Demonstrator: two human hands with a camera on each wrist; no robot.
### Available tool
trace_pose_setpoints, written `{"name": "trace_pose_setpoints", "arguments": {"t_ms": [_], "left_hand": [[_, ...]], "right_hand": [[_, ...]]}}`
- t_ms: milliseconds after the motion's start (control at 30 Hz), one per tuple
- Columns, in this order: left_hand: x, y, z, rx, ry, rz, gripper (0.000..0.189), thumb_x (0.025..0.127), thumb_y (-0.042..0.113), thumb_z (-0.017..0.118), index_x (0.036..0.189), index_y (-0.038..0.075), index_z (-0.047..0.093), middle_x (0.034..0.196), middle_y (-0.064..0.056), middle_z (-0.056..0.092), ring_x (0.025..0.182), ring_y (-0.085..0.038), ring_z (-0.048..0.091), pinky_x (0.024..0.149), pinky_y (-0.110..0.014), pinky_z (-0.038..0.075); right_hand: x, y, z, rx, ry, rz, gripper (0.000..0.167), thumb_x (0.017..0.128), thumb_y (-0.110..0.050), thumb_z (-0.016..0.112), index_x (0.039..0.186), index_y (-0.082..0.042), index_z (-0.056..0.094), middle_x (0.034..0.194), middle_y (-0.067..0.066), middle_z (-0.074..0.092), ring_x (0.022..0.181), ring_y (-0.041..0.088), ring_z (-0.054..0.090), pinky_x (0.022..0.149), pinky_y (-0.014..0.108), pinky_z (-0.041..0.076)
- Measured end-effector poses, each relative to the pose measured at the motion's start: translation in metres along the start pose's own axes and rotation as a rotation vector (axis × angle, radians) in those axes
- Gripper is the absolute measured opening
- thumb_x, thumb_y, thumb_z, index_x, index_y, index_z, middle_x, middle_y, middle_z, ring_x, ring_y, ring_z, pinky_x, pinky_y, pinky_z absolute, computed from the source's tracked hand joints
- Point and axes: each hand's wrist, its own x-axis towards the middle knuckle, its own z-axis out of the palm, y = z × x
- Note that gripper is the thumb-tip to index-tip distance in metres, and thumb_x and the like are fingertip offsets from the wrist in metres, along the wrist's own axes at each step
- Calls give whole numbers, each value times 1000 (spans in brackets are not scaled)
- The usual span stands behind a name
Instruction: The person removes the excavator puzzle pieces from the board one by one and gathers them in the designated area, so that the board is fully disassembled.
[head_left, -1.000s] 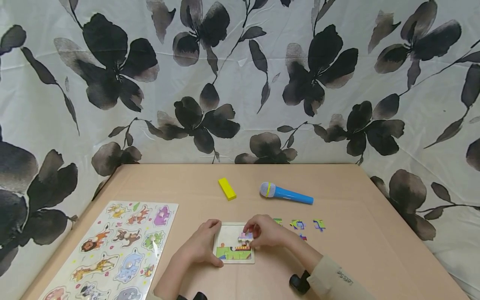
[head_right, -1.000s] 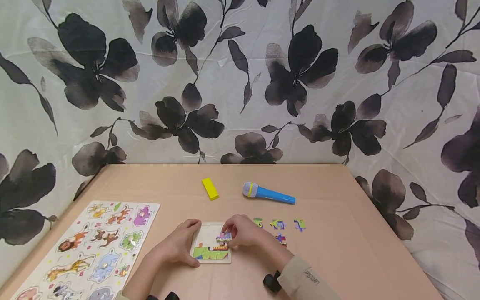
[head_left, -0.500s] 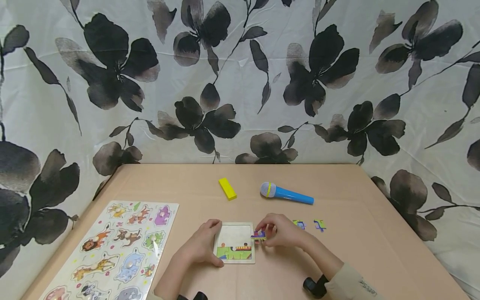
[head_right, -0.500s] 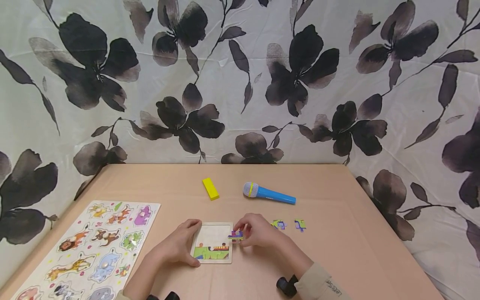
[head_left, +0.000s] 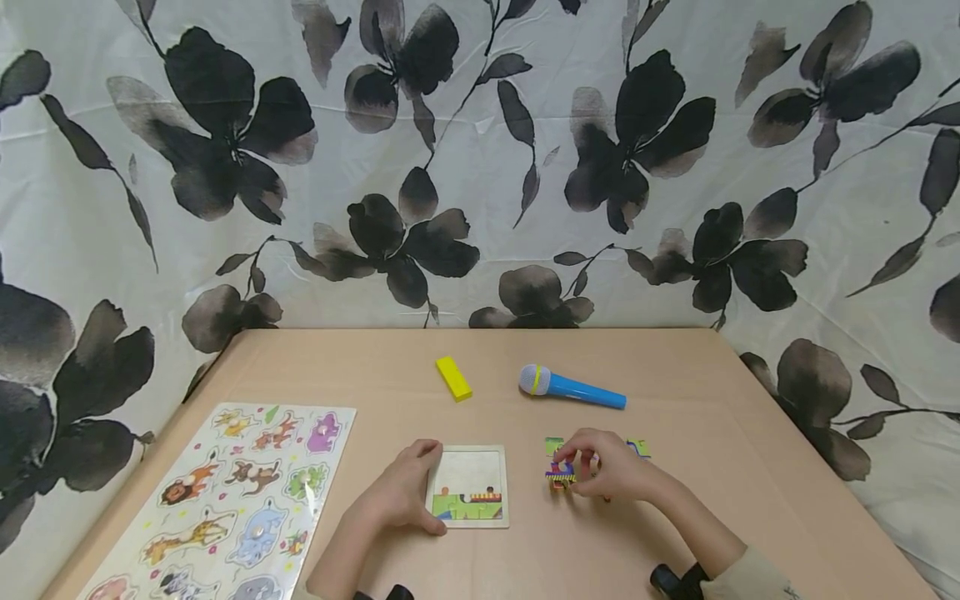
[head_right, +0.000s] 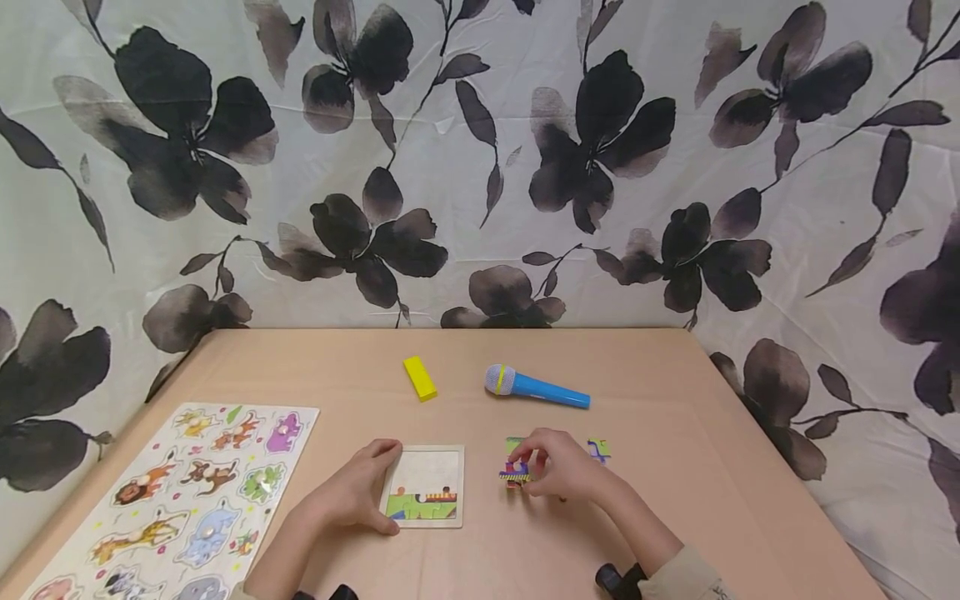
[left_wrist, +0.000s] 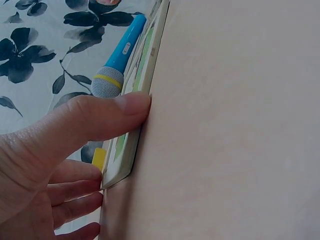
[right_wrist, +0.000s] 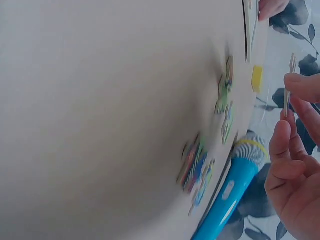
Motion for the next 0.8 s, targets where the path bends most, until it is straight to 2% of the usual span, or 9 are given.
{"name": "trace_pose_setpoints", "arguments": {"t_ms": [167,500,700,800], "left_hand": [[0,0,0,-5,5,7,107,47,27,89,132,-12,37,134,-22,37,123,-37,35,102,-46,33],[0,-1,0,-3,0,6,106,47,27,89,132,-12,38,134,-21,38,123,-36,36,101,-46,33],[0,-1,-1,0,0,9,106,47,27,89,131,-12,38,133,-22,38,123,-36,36,101,-47,33],[-1,0,-1,-4,-2,9,105,48,27,89,131,-12,38,134,-22,38,123,-37,36,101,-47,33]], "right_hand": [[-15,6,-12,-2,11,-7,29,68,1,73,96,-7,66,85,1,56,64,17,52,54,23,46],[-41,34,-27,-51,61,52,32,67,5,70,96,-8,66,86,1,56,66,12,48,53,22,45],[-53,50,-33,-51,90,-5,31,66,8,69,94,-5,66,85,3,56,64,13,47,51,21,42],[-57,56,-36,-48,92,-1,31,65,7,70,94,-5,65,87,4,58,64,14,48,51,21,42]]}}
